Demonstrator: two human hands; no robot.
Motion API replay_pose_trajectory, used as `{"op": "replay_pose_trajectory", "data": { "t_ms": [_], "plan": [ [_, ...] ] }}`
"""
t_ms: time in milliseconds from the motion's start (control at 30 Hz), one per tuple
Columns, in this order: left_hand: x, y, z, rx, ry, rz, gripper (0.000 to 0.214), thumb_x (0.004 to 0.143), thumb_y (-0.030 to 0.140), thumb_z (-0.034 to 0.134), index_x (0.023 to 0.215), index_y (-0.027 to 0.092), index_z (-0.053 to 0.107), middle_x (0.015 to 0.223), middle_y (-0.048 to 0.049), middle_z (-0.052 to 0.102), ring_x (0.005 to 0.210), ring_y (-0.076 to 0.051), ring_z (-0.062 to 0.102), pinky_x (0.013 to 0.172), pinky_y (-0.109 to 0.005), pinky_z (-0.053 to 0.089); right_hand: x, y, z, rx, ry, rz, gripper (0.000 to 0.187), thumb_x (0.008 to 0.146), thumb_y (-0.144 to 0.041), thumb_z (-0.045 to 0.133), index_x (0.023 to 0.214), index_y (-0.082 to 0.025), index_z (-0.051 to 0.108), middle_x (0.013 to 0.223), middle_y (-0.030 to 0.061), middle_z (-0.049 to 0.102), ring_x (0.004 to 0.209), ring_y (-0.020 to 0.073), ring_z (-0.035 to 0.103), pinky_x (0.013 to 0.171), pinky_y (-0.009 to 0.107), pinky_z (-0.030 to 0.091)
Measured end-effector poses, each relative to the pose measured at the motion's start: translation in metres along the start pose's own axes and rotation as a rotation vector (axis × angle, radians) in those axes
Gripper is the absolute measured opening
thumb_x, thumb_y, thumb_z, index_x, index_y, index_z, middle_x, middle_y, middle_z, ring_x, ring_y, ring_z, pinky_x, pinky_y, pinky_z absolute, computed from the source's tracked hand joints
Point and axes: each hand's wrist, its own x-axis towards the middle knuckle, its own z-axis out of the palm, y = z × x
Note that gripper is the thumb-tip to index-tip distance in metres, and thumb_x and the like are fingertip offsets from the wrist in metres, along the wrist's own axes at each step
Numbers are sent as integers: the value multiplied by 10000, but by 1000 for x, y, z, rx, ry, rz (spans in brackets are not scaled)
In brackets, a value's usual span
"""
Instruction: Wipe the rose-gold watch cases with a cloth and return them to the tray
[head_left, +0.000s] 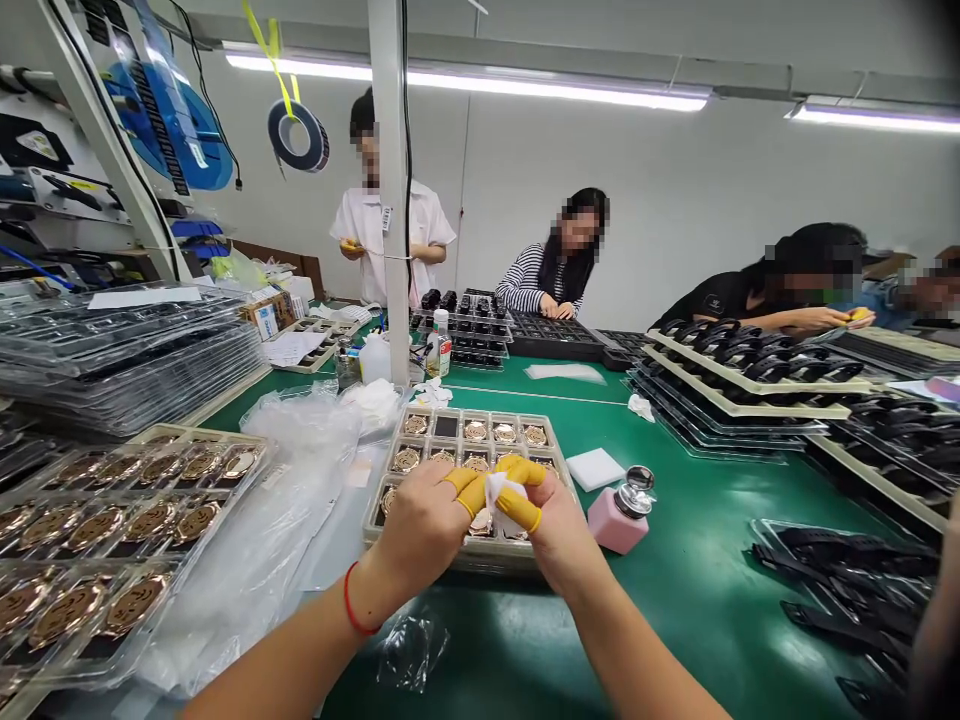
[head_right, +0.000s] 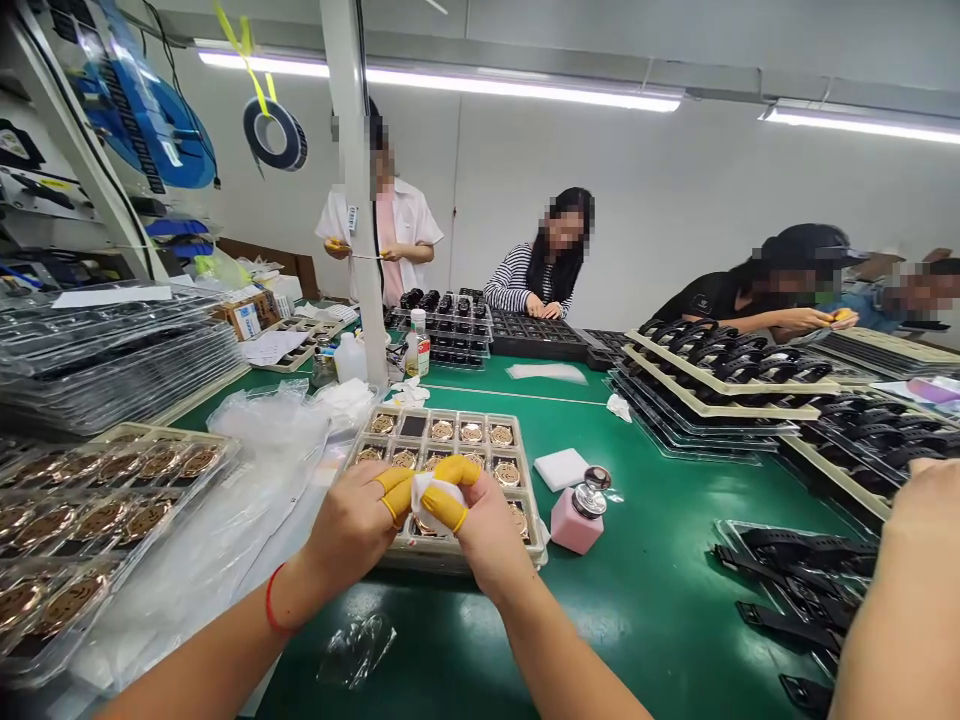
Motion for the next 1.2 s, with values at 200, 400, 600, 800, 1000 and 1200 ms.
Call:
{"op": "replay_pose_trajectory", "data": {
  "t_ms": [200,400,600,800,1000,1200],
  "plan": [
    [-1,1,-1,-455,-6,-214,167,916,237,517,954,161,660,833,-70,693,749,-188,600,685,-307,462,-1,-1,-5,34,-134,-10,201,719,-402,756,781,-215,717,757,0,639,731,136,543,699,241,433],
    [0,11,-3,-1016,-20,-558,240,889,372,573,948,174,693,791,-45,698,705,-152,620,664,-236,488,-4,0,-5,100,-231,-54,146,735,-353,753,856,-270,748,820,17,668,826,188,597,768,308,453],
    [1,16,-2,-1065,32,-675,202,871,370,598,923,188,668,815,-24,693,659,-125,589,653,-221,485,-8,8,1,-16,-178,-255,205,760,-288,739,952,-360,741,888,14,665,869,190,598,798,323,458],
    [4,13,-9,-683,-157,-563,207,854,190,577,1058,203,615,958,-47,688,858,-188,631,794,-309,492,-7,7,-4,-365,-8,-471,240,811,-276,686,1024,-382,718,944,18,640,954,185,542,856,306,427],
    [4,-6,-15,-676,-170,-326,166,894,224,556,1018,210,666,927,-58,705,848,-175,648,756,-277,505,1,2,-12,-61,-232,-87,171,684,-399,775,829,-308,766,847,30,643,869,209,575,785,347,465],
    [8,-11,-17,-343,-182,-47,214,934,253,488,941,184,690,808,-67,707,720,-169,628,655,-275,474,-1,-5,-9,-13,-246,136,205,582,-332,848,708,-235,718,754,2,635,742,157,569,710,285,462]
  ]
}}
